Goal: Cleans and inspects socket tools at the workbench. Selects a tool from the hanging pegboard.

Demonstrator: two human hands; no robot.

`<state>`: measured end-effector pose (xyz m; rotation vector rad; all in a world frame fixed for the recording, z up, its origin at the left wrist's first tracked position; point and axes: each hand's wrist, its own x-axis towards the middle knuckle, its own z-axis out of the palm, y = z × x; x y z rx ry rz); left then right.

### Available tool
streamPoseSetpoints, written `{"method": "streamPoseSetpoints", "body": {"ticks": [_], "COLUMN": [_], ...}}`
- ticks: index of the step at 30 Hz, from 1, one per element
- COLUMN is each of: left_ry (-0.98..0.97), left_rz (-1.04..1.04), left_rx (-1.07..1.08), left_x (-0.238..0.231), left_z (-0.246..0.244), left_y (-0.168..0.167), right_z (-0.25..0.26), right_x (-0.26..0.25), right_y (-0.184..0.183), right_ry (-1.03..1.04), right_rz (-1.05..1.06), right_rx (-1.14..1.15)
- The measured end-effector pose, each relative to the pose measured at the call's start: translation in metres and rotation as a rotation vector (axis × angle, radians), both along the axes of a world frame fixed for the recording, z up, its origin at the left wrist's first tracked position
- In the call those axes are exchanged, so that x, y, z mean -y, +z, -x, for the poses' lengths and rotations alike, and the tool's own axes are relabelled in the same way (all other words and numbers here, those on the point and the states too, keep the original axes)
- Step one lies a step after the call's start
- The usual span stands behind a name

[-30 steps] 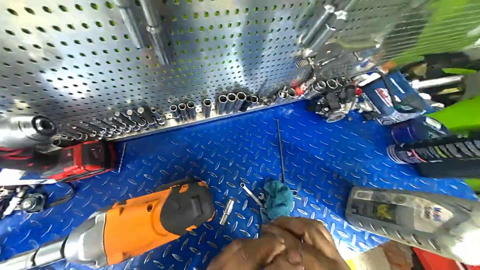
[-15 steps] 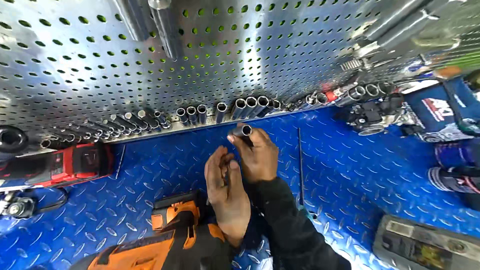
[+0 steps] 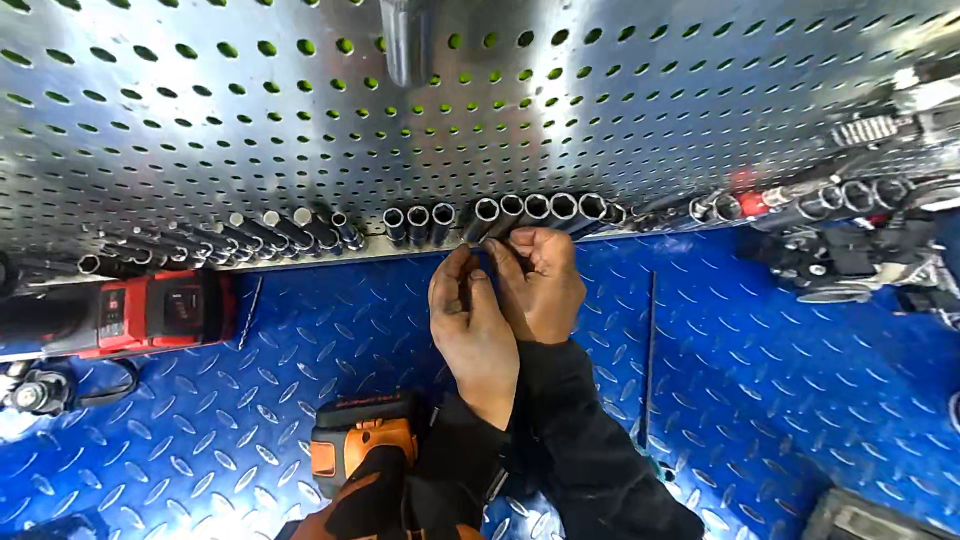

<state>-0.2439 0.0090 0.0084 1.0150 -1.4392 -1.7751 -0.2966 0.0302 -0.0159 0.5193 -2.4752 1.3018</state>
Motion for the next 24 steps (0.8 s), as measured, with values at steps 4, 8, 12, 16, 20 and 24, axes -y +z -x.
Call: {"method": "streamPoseSetpoints", "body": {"ticks": [4, 8, 12, 16, 20, 24], "left_ry": [-0.023, 0.033, 0.289, 0.370, 0.365, 0.336], "left_rz": [-0.004, -0.016, 0.041, 0.074, 0.109, 0.087], "left_rx": [0.029, 0.017, 0.007, 0.054, 0.059, 0.010], "left_x": [0.004, 0.003, 0.004, 0.020, 0.025, 0.022], "left_z": [0.003, 0.002, 0.007, 0.019, 0.027, 0.025], "left_y": [0.001, 0.000, 0.000, 0.000, 0.001, -0.001], "right_z": [0.004, 0.003, 0.000, 0.000, 0.007, 0.012], "right_x": [0.002, 0.005, -0.002, -0.006, -0.001, 0.000], "right_y": [-0.013, -0.011, -0.008, -0.003, -0.003, -0.002], "right_ry": [-0.019, -0.033, 0.042, 0.088, 0.127, 0.132], "right_rz": [-0.024, -0.029, 0.066, 0.047, 0.020, 0.009], "right_rx": [-0.042, -0.034, 0.064, 0.124, 0.121, 0.095]}}
